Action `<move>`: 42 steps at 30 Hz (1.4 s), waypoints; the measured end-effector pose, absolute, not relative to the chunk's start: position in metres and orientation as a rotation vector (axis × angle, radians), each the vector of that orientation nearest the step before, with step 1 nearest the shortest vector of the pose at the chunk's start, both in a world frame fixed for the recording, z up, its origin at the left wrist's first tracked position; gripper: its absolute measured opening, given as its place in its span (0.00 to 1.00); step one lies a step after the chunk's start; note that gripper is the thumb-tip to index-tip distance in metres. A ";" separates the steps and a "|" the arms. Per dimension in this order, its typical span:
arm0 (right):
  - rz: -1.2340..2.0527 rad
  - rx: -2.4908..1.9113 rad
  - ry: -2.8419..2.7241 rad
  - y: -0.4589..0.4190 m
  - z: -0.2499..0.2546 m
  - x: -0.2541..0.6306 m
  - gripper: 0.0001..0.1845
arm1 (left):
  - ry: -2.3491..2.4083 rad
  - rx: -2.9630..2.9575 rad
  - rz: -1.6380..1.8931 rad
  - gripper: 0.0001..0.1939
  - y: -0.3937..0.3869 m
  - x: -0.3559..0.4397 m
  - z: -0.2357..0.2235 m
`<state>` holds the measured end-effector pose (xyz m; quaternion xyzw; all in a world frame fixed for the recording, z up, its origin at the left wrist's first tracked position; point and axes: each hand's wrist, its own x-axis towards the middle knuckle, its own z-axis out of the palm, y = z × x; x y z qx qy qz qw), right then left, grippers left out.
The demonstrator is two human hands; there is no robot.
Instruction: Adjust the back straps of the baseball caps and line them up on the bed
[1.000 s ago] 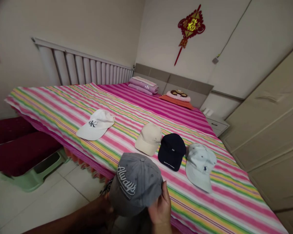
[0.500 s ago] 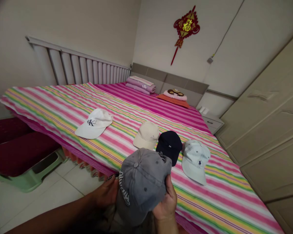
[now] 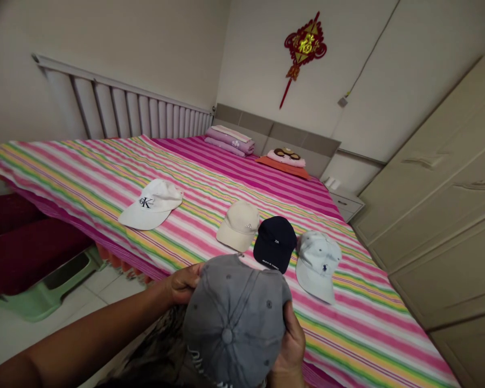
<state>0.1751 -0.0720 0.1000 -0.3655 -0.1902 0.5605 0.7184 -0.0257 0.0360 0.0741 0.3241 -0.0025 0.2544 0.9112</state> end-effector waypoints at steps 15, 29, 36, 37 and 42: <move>1.061 -0.880 -0.346 -0.104 0.024 0.211 0.18 | 0.091 0.811 0.464 0.16 0.030 -0.027 0.110; 1.450 -0.835 -0.650 -0.120 0.050 0.206 0.32 | 0.221 0.899 0.489 0.17 0.026 -0.019 0.126; 1.525 -0.779 -0.723 -0.119 0.066 0.186 0.27 | 0.212 0.941 0.495 0.16 0.021 -0.018 0.129; 1.540 -0.759 -0.750 -0.117 0.068 0.185 0.26 | 0.214 0.948 0.495 0.16 0.021 -0.018 0.129; 1.543 -0.678 -0.771 -0.105 0.084 0.174 0.21 | 0.242 0.989 0.517 0.16 0.022 -0.017 0.125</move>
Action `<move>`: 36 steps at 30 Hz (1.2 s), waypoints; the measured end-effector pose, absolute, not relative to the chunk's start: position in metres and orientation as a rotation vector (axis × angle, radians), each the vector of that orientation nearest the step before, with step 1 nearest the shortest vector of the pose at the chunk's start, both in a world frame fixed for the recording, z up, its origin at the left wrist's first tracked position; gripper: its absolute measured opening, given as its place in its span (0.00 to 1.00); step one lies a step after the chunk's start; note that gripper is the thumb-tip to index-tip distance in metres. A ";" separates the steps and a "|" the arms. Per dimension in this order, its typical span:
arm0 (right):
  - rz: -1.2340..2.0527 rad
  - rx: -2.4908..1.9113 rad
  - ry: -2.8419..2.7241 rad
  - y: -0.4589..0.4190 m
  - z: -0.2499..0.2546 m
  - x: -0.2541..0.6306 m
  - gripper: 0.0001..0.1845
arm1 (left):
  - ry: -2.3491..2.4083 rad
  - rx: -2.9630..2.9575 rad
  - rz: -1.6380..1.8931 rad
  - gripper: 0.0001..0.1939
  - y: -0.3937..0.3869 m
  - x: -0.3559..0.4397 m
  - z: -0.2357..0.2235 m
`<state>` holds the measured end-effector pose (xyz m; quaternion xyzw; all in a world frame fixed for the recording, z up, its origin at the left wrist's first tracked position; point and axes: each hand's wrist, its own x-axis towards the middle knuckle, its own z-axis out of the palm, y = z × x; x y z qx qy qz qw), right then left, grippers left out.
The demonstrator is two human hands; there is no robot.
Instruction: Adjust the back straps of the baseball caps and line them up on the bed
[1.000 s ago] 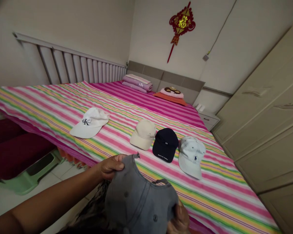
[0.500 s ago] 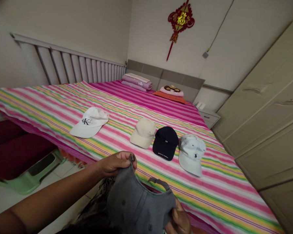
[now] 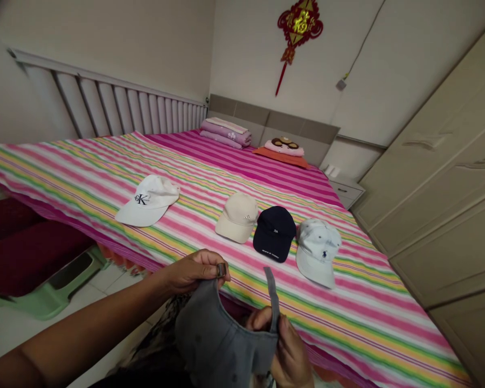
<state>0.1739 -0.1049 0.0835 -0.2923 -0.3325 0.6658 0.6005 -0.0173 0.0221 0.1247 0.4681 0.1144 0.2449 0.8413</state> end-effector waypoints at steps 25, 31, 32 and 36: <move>1.336 -0.854 -0.764 -0.085 0.115 0.147 0.11 | 0.270 0.909 0.504 0.13 0.021 -0.007 0.126; 1.304 -0.934 -0.809 -0.083 0.118 0.143 0.10 | 0.265 0.894 0.494 0.12 0.020 -0.006 0.122; 1.305 -0.945 -0.815 -0.082 0.118 0.142 0.09 | 0.255 0.884 0.497 0.12 0.019 -0.006 0.121; 1.333 -0.974 -0.803 -0.079 0.119 0.139 0.10 | 0.224 0.860 0.505 0.12 0.018 -0.004 0.119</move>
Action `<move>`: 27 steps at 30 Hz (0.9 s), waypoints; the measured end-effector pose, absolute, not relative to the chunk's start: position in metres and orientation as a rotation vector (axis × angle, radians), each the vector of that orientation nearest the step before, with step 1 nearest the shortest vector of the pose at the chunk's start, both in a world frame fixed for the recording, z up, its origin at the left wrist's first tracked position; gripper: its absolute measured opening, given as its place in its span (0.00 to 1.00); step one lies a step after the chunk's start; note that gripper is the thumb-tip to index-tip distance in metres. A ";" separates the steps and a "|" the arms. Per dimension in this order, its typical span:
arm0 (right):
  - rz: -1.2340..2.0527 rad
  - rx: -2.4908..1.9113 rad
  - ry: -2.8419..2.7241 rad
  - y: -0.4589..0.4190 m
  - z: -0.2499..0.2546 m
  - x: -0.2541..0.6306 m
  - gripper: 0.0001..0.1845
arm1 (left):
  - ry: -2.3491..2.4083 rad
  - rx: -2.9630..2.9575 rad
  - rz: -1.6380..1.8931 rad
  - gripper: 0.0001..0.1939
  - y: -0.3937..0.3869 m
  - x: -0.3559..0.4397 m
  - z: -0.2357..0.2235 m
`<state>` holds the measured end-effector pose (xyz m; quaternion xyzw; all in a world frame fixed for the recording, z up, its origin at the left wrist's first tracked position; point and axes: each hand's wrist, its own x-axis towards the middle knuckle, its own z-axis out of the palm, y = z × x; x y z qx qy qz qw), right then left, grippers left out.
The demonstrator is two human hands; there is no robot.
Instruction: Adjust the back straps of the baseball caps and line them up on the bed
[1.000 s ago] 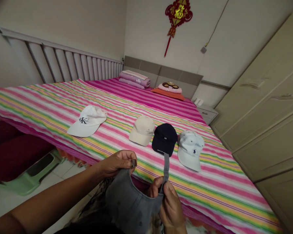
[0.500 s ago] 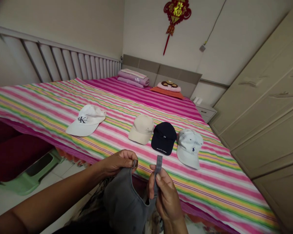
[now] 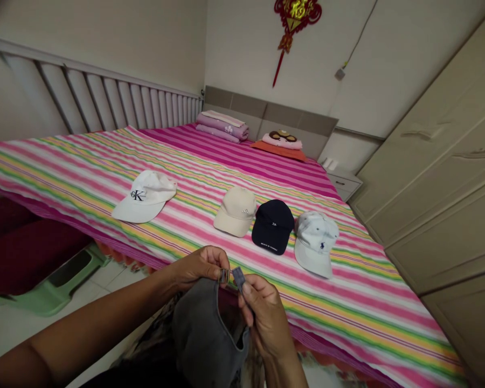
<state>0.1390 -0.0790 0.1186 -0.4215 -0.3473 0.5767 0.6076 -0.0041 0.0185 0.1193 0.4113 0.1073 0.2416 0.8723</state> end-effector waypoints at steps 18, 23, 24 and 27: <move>1.518 -0.850 -0.672 -0.073 0.110 0.123 0.10 | 0.313 0.764 0.542 0.13 0.014 0.001 0.113; 1.470 -0.866 -0.644 -0.071 0.108 0.124 0.11 | 0.348 0.768 0.540 0.14 0.014 0.000 0.114; 1.463 -0.873 -0.640 -0.071 0.108 0.124 0.11 | 0.349 0.768 0.544 0.14 0.014 0.000 0.113; 1.463 -0.884 -0.638 -0.071 0.108 0.122 0.11 | 0.353 0.769 0.556 0.12 0.015 0.002 0.110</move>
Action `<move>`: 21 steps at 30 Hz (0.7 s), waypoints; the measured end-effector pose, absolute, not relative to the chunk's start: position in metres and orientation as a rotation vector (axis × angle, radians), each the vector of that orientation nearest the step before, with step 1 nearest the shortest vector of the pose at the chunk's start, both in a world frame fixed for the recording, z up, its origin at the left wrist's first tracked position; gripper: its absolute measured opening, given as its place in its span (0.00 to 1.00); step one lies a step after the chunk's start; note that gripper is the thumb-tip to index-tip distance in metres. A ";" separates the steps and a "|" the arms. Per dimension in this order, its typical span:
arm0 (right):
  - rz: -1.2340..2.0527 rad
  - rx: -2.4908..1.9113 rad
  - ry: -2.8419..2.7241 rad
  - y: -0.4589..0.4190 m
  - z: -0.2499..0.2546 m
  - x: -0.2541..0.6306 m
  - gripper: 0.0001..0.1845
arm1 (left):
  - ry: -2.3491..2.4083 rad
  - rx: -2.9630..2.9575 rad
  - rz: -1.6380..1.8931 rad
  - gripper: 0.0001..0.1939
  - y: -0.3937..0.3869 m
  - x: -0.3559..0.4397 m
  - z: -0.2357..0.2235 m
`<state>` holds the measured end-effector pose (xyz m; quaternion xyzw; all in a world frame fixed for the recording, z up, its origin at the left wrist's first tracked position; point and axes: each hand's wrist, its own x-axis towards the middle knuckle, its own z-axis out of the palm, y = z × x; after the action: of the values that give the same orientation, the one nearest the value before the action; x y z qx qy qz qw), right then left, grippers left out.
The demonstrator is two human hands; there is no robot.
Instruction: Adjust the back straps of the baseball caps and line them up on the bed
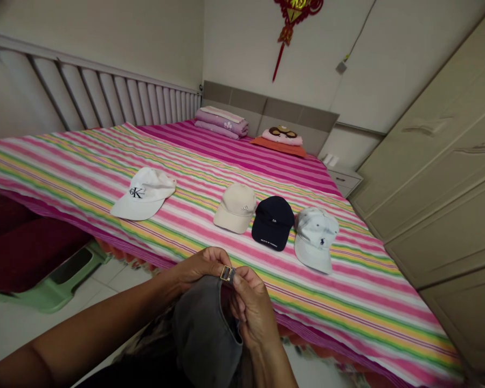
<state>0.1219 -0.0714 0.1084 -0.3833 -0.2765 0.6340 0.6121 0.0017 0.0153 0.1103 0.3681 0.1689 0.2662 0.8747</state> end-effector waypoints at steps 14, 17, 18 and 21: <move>1.589 -0.794 -0.461 -0.066 0.103 0.114 0.15 | 0.331 0.737 0.595 0.14 0.016 0.004 0.101; 1.603 -0.795 -0.449 -0.066 0.103 0.112 0.16 | 0.340 0.737 0.601 0.14 0.016 0.004 0.099; 1.606 -0.794 -0.450 -0.066 0.103 0.112 0.16 | 0.341 0.737 0.601 0.14 0.016 0.005 0.099; 1.620 -0.791 -0.467 -0.067 0.102 0.112 0.15 | 0.346 0.739 0.604 0.14 0.016 0.005 0.097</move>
<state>0.1123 -0.0666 0.1016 -0.3409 -0.2012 0.6979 0.5968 0.0051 0.0157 0.0970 0.3539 0.1656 0.2892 0.8739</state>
